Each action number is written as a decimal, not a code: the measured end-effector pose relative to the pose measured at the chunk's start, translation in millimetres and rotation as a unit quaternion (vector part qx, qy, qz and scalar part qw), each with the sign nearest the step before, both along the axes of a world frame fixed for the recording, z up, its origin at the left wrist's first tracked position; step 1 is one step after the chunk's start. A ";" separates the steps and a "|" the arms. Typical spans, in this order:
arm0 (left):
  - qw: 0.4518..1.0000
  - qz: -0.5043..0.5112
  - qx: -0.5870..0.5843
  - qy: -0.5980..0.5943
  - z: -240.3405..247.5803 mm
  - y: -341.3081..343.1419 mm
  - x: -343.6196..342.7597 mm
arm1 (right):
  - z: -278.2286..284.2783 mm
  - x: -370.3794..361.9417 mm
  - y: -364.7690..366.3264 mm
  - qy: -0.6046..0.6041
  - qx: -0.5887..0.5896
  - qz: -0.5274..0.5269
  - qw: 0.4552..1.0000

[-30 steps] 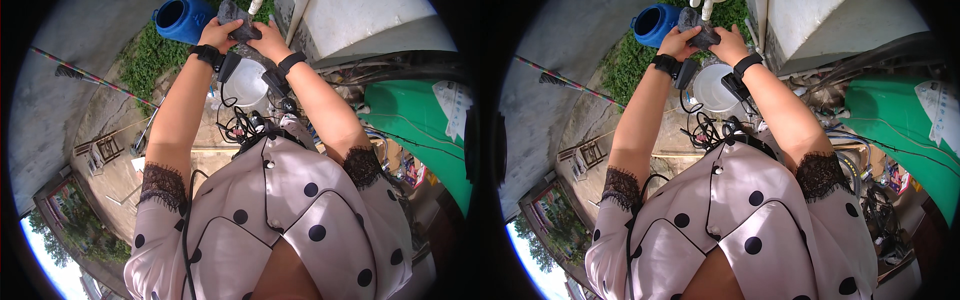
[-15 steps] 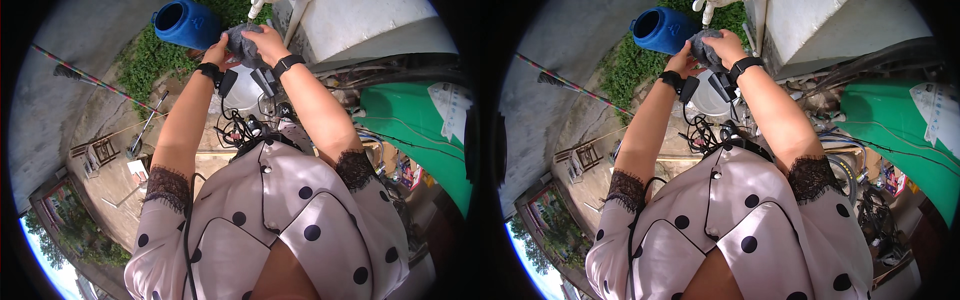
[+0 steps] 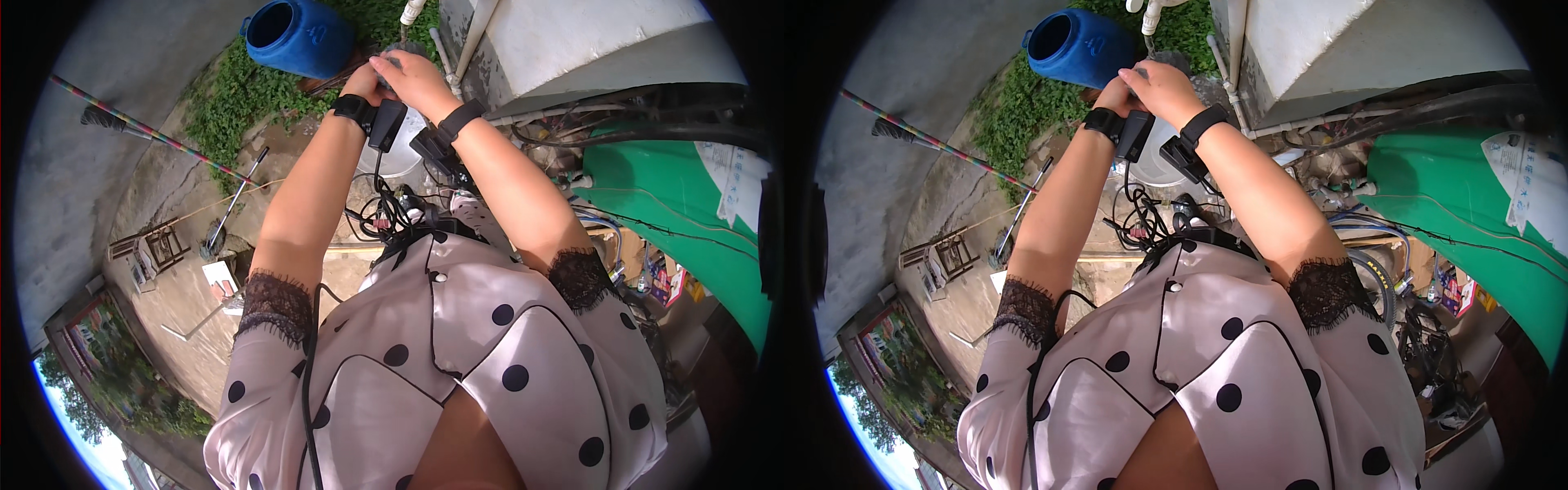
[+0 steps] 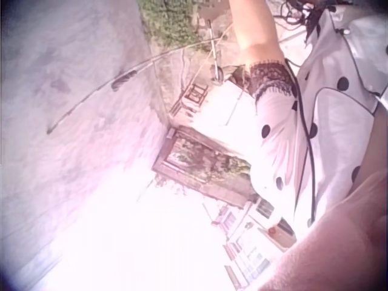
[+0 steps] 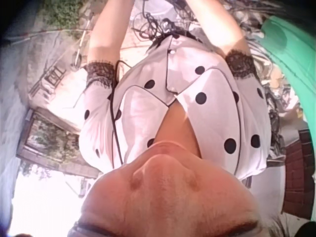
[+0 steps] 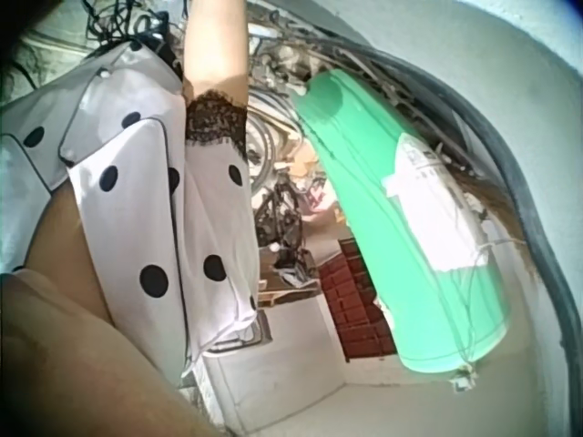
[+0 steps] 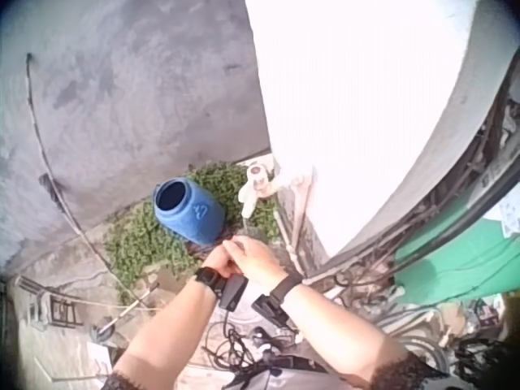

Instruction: The person washes a rag by hand using soapy water from a bucket, pours out the bucket, and rinses the rag under running water from a faucet.

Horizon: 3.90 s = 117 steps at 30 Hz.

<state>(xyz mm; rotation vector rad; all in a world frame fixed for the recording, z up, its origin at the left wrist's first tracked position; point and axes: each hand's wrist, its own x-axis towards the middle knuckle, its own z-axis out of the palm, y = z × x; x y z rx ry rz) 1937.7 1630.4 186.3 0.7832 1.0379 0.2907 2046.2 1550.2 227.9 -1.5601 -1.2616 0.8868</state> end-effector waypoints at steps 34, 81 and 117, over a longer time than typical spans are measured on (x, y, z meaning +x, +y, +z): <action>0.982 0.112 -0.104 -0.108 38.8 -22.3 -9.9 | -14.2 15.3 3.0 0.304 -0.102 -0.092 0.943; 0.983 0.086 -0.057 -0.153 35.2 -22.4 -24.3 | -56.1 -0.9 17.3 0.297 0.015 -0.132 0.946; 0.978 0.189 -0.031 -0.084 -14.4 7.3 -24.2 | -58.3 26.6 32.3 0.551 -0.286 -0.019 0.784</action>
